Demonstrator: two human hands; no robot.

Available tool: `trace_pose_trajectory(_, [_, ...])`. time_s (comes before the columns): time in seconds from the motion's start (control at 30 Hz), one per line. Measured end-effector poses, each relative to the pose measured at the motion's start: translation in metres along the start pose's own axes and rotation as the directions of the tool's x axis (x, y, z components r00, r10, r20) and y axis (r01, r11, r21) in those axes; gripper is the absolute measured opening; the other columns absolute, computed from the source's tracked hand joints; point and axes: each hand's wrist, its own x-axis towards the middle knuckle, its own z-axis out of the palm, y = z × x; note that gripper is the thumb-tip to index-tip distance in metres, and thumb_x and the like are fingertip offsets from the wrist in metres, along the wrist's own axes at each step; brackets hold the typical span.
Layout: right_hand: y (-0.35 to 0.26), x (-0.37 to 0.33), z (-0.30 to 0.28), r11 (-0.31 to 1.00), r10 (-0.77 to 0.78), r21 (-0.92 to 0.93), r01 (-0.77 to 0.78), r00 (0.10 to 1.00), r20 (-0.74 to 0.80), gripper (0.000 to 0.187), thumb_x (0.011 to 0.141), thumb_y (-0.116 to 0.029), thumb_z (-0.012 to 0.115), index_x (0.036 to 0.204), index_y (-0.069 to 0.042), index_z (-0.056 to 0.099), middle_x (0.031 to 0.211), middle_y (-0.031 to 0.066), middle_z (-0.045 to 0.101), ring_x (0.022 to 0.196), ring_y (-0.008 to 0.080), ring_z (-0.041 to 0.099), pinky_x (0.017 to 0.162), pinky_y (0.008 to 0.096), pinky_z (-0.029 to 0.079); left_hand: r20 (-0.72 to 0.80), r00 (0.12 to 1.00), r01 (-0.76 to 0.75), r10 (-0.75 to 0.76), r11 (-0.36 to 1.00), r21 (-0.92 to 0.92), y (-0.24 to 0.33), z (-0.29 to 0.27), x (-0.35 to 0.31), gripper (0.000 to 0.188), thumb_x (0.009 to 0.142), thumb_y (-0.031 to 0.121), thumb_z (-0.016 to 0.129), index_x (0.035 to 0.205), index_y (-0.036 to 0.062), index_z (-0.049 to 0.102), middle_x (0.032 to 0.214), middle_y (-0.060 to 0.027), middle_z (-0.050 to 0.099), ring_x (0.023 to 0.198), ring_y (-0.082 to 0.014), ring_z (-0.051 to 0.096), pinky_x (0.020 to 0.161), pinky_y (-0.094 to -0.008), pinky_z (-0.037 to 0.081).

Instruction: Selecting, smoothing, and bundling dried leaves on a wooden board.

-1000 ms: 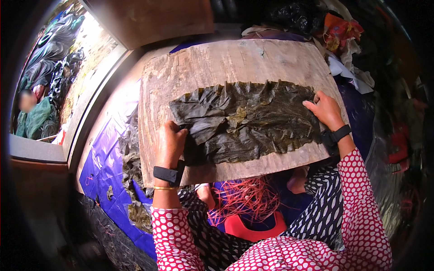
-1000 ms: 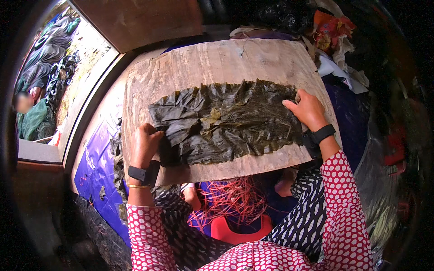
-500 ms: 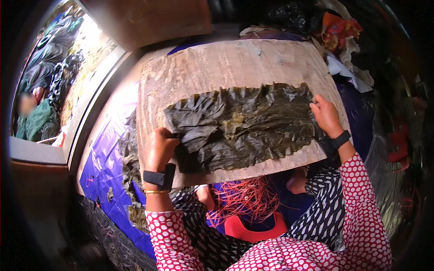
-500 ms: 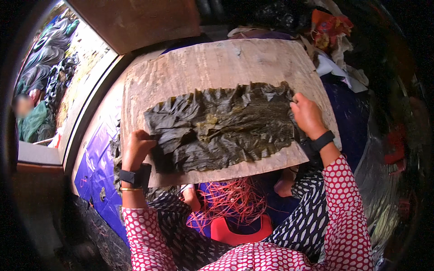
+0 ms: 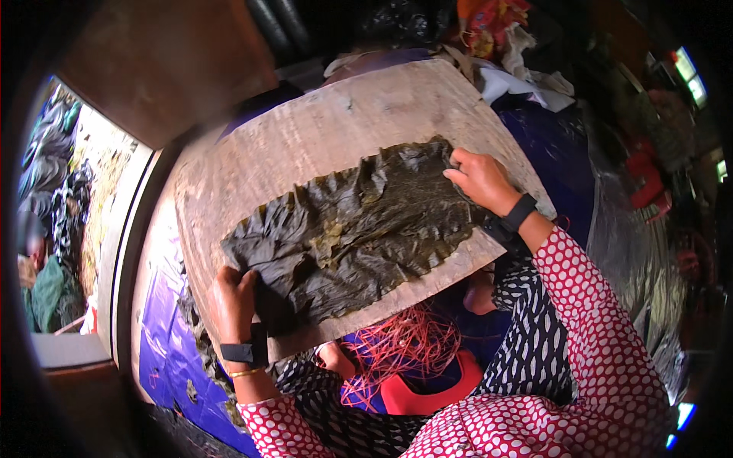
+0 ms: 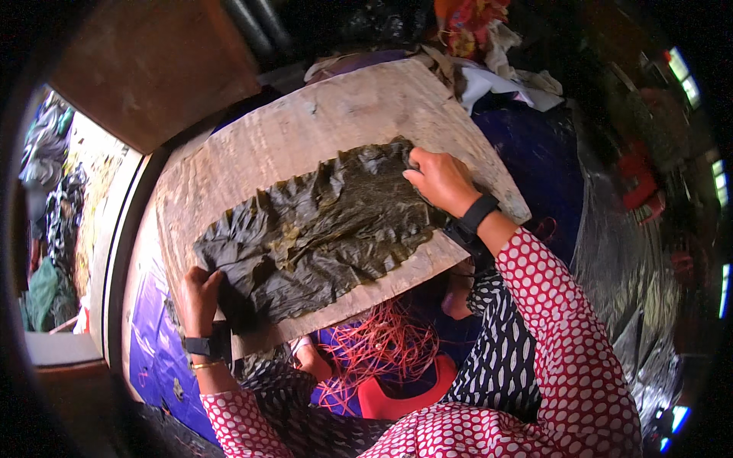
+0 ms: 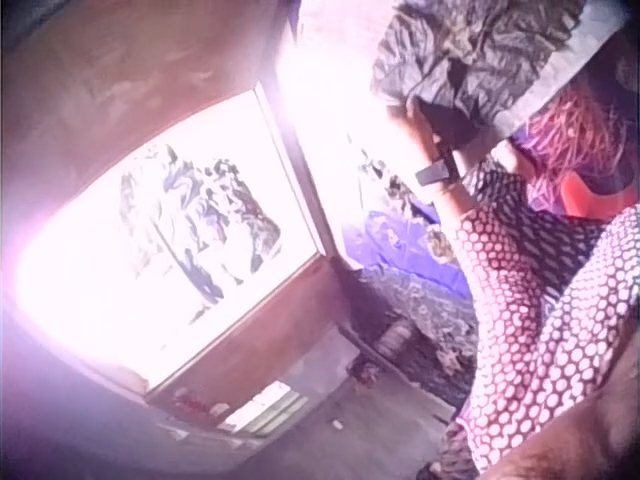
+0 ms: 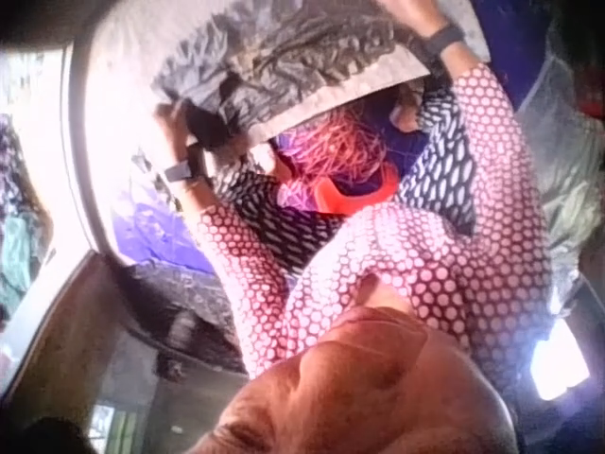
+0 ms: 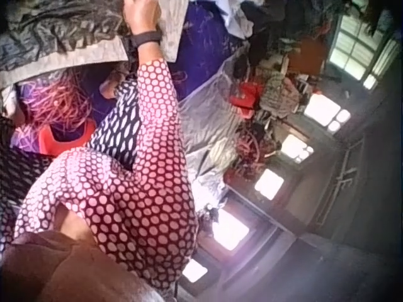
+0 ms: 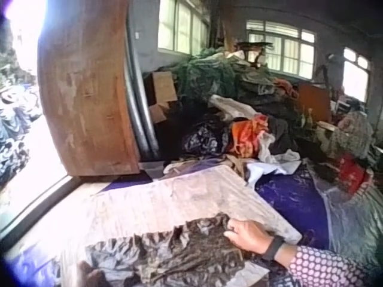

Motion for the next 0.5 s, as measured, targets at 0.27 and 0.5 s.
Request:
trace_pose_trajectory(0.27, [0.011, -0.002, -0.001, 0.996, 0.044, 0.083, -0.041, 0.999, -0.026, 0.018, 0.087, -0.022, 0.062, 0.085, -0.006, 0.055, 0.073, 0.0181, 0.061, 0.073, 0.0396, 0.06, 0.063, 0.0491, 0.045, 0.091, 0.988, 0.138, -0.123, 0.976, -0.17, -0.005, 0.006, 0.007, 0.023, 0.074, 0.015, 0.069, 0.086, -0.0021, 0.06, 0.068, -0.0128, 0.061, 0.063, -0.0252, 0.058, 0.064, -0.0374, 0.047])
trace_pose_trajectory(0.5, [0.0, -0.007, -0.014, 0.997, 0.066, 0.034, -0.067, 0.997, 0.026, 0.027, 0.082, -0.027, 0.067, 0.093, -0.005, 0.057, 0.076, 0.0192, 0.063, 0.074, 0.0407, 0.061, 0.064, 0.0482, 0.047, 0.179, 0.973, 0.195, -0.145, 0.931, -0.308, 0.0, 0.0, 0.007, 0.014, 0.077, 0.009, 0.062, 0.085, -0.0013, 0.058, 0.069, -0.0068, 0.057, 0.061, -0.0153, 0.056, 0.045, -0.0292, 0.046])
